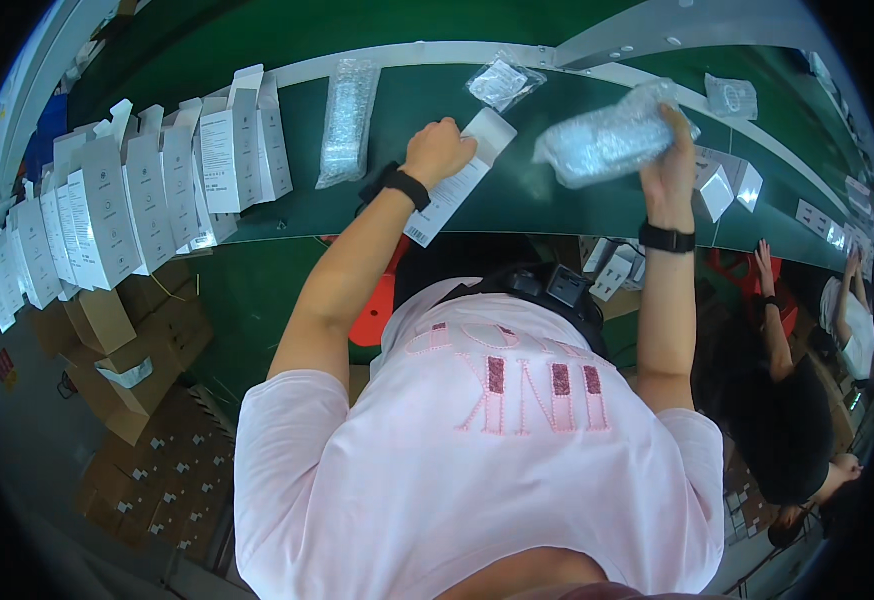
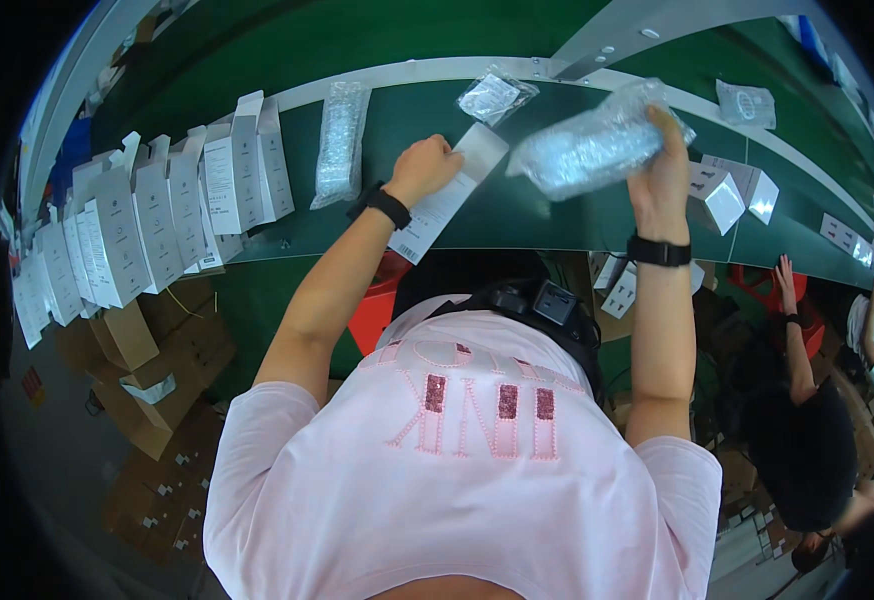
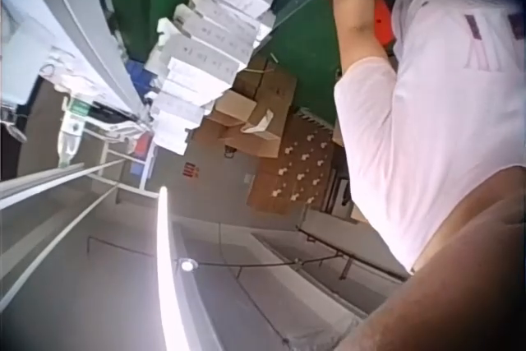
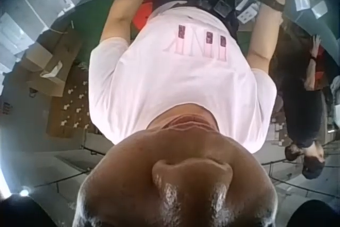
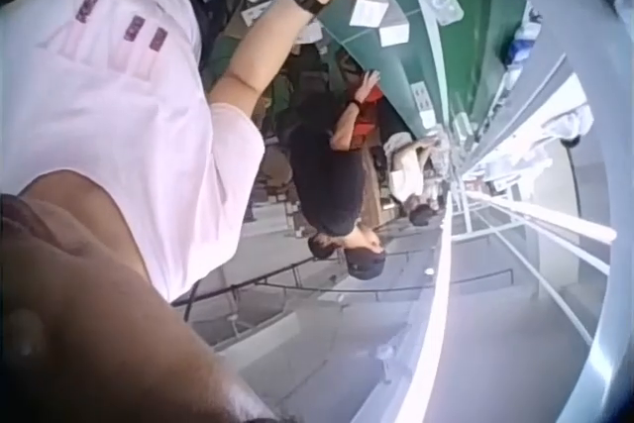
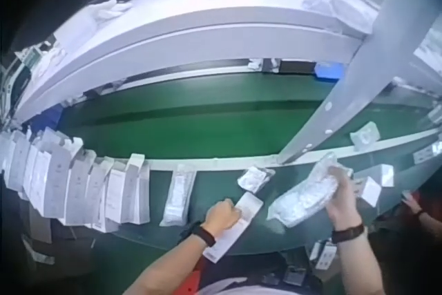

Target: Packing products wrapped in bubble wrap into individual boxes on an assembly line.

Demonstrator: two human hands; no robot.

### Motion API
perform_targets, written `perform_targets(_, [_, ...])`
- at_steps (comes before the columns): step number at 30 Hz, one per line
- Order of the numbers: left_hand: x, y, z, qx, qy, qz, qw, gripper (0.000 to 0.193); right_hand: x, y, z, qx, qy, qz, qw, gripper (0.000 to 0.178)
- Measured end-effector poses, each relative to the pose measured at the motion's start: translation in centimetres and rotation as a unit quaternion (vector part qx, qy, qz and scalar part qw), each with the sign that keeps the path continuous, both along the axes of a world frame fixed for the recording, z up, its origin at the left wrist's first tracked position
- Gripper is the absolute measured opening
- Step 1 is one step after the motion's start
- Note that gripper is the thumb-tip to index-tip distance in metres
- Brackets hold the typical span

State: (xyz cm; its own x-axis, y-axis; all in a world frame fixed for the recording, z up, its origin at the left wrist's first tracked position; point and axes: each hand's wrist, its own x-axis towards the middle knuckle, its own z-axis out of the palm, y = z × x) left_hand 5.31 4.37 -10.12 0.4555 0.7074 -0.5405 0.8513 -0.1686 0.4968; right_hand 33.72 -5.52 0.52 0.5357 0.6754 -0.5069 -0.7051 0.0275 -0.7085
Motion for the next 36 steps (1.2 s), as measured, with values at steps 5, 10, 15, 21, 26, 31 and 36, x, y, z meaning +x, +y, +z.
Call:
perform_targets(5, [-1.3, -2.8, 0.5, -0.224, -0.285, 0.125, 0.924, 0.038, -2.2, 3.7, 0.2, 0.052, 0.049, -0.05, 0.996, 0.027])
perform_targets(10, [0.9, -3.3, 12.3, -0.262, -0.389, 0.162, 0.868, 0.038, -4.0, 6.8, 3.4, 0.126, 0.04, -0.072, 0.989, 0.025])
perform_targets(15, [0.5, -3.3, 14.1, -0.284, -0.389, 0.159, 0.862, 0.039, -5.4, 5.6, 6.0, 0.168, 0.031, -0.04, 0.985, 0.023])
perform_targets(21, [0.3, -3.7, 15.9, -0.431, -0.417, 0.401, 0.693, 0.043, -2.4, 4.7, 7.3, 0.092, -0.091, 0.09, 0.987, 0.027])
perform_targets(26, [0.3, -4.7, 15.8, -0.285, -0.357, 0.142, 0.878, 0.04, -5.3, 5.4, 7.9, 0.01, -0.139, 0.162, 0.977, 0.034])
perform_targets(31, [-0.9, -4.6, 16.3, -0.353, -0.436, 0.333, 0.758, 0.042, -8.8, 3.5, 8.1, 0.007, -0.231, 0.377, 0.897, 0.035])
perform_targets(36, [-2.6, -5.0, 15.5, -0.223, -0.441, 0.293, 0.819, 0.04, -10.4, 1.9, 10.0, 0.08, -0.531, 0.573, 0.619, 0.026])
